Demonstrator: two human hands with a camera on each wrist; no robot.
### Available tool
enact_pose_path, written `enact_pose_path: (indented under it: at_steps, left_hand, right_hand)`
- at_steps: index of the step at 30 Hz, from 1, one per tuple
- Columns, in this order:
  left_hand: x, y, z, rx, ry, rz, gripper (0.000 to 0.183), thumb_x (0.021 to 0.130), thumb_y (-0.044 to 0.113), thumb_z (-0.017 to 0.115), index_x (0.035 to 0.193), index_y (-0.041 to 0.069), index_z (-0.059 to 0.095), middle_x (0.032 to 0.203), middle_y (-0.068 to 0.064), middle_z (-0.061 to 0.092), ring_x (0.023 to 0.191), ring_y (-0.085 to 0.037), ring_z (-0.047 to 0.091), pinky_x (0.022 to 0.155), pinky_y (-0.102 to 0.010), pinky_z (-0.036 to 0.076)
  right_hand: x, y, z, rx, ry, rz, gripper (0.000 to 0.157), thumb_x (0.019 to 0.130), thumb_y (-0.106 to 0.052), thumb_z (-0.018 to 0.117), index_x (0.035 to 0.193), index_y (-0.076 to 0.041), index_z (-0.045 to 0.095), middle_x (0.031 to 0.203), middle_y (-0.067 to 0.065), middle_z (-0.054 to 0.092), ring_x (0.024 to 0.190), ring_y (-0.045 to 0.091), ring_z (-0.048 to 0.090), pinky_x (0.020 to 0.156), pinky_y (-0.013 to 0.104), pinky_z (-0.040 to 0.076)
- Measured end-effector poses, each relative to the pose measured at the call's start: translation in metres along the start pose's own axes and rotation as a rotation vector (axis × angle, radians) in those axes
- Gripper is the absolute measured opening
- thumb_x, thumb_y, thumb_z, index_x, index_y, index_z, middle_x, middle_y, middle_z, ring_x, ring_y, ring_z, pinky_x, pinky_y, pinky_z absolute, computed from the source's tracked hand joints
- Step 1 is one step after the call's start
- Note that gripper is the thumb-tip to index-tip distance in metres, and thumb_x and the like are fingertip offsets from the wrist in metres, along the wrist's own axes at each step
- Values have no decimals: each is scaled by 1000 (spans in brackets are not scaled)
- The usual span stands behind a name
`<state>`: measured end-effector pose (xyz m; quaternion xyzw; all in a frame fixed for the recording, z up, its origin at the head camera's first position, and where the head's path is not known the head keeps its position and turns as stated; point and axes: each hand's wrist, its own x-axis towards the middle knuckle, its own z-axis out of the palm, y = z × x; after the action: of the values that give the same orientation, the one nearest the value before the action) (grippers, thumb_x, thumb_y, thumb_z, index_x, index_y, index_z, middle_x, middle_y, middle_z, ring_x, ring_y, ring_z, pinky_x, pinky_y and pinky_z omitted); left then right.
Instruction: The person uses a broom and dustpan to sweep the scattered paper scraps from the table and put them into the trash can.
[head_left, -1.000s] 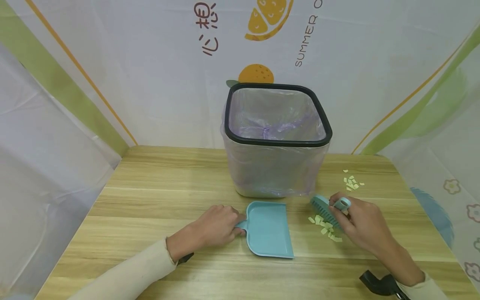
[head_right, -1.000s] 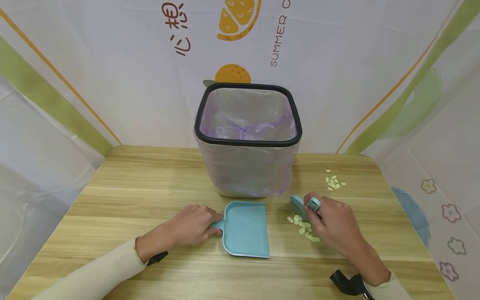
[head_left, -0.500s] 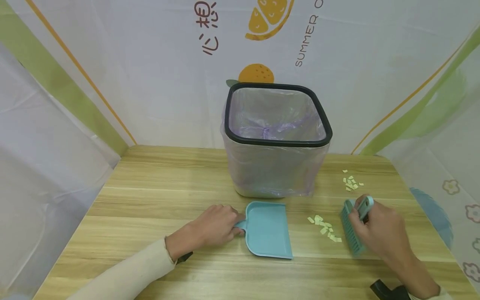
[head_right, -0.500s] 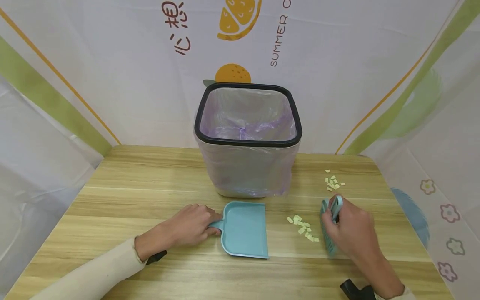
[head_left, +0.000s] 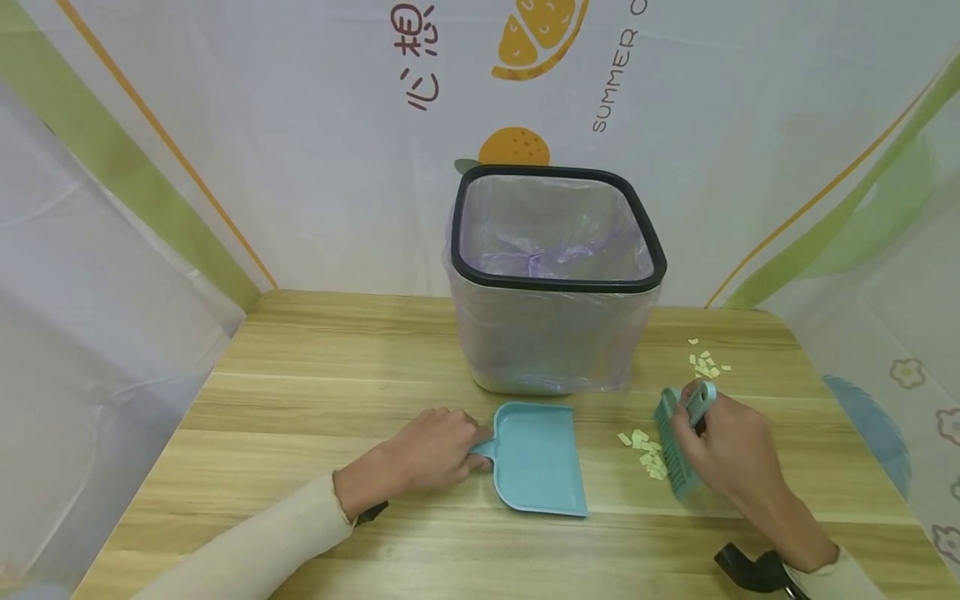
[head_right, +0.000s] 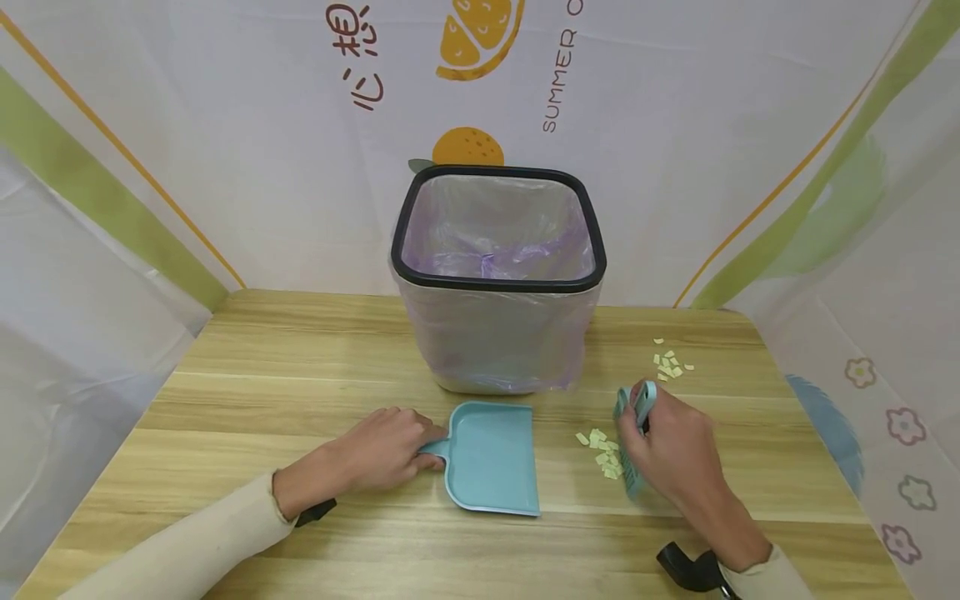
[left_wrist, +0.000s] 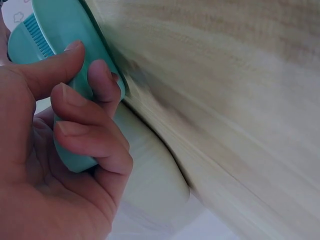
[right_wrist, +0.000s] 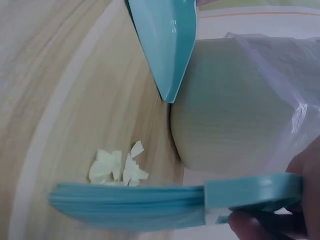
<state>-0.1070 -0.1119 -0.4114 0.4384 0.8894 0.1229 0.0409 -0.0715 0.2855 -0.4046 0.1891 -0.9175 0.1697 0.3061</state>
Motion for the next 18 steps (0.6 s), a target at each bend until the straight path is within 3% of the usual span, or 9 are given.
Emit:
enact_pose_path:
  at_steps: [8,18]
  left_hand:
    - [1,0,-1,-9,-13,-4,27,103,29,80,87,16,63,76,9,52,65,-6,45,55,-26,42]
    - [1,1,0,3,-30,-16,26,103,29,80,87,16,64,75,9,53,64,-5,45,54,-26,42]
  right_hand:
    - [12,-9,7,104,-51,-82,11,90,-7,70,99,-3,67,74,4,71,56,8,63,47,21,49]
    - [19,-25,16,177,-68,-129,7,90,-6,69,96,-6,66,74,0,70,59,4,65,50,21,51]
